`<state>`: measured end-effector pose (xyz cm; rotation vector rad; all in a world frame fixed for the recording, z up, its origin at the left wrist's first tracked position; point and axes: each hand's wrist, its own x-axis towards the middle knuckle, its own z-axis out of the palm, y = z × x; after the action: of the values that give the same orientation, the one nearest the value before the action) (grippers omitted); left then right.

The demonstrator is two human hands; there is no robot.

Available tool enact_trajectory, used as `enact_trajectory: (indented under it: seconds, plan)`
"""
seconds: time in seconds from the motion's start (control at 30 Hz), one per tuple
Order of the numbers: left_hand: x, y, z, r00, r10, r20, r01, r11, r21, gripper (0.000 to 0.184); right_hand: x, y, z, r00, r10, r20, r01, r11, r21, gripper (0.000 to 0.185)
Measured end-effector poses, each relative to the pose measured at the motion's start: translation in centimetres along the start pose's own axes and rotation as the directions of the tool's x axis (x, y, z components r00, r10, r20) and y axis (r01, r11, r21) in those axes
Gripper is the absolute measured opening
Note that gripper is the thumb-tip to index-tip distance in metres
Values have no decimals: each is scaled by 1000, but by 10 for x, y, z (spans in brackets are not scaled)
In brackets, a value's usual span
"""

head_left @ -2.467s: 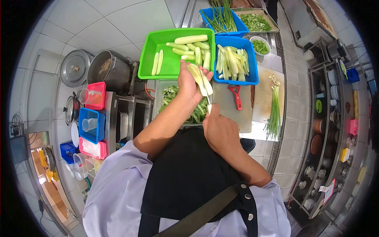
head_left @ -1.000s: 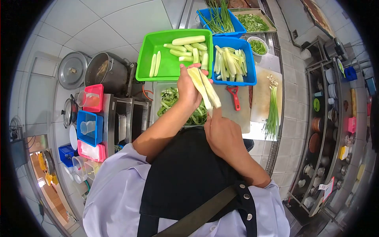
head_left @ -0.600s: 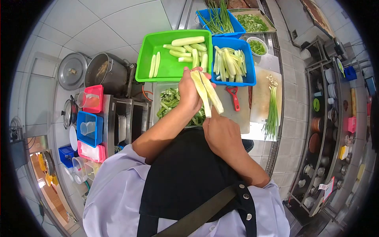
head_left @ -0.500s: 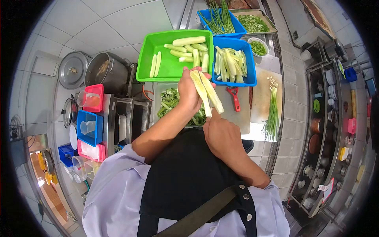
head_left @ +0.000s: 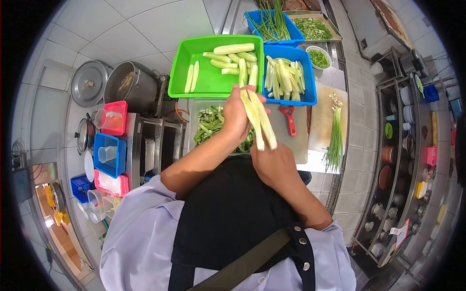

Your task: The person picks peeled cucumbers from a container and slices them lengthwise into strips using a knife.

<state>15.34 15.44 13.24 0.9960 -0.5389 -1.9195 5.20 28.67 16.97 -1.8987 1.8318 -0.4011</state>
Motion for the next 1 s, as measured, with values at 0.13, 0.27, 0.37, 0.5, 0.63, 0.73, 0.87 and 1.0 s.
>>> enact_trajectory:
  seconds: [0.13, 0.27, 0.37, 0.5, 0.63, 0.73, 0.87, 1.0]
  plan:
    - [-6, 0, 3, 1000, -28, 3, 28, 998, 51, 49, 6, 5, 10, 939, -253, -234, 248, 967, -52, 18]
    - [-4, 3, 2, 1000, -13, -4, 13, 1000, 5, 50, 0, -3, 4, 990, -128, -51, 126, 991, -53, 15]
    - [-9, 3, 3, 999, -18, -27, 18, 1000, -4, 50, 6, -7, 10, 987, -93, -132, 90, 995, -30, 17]
    - [-10, -5, 0, 999, -32, -24, 32, 999, -6, 51, 18, 4, 26, 878, -204, -434, 272, 957, 99, 13]
    - [-15, -7, -4, 999, -34, 37, 34, 999, 16, 53, 16, 14, 34, 875, -284, -391, 292, 956, -39, 13]
    - [-16, -9, -4, 996, -80, 49, 77, 995, 58, 55, 11, 22, 39, 894, -321, -312, 299, 947, -117, 16]
    - [-17, -13, -4, 991, -95, 99, 84, 991, 105, 59, 10, 22, 35, 910, -299, -287, 282, 954, -99, 34]
    - [-16, -19, -3, 982, -134, 131, 123, 989, 87, 58, 10, 24, 32, 896, -331, -296, 306, 943, -131, 34]
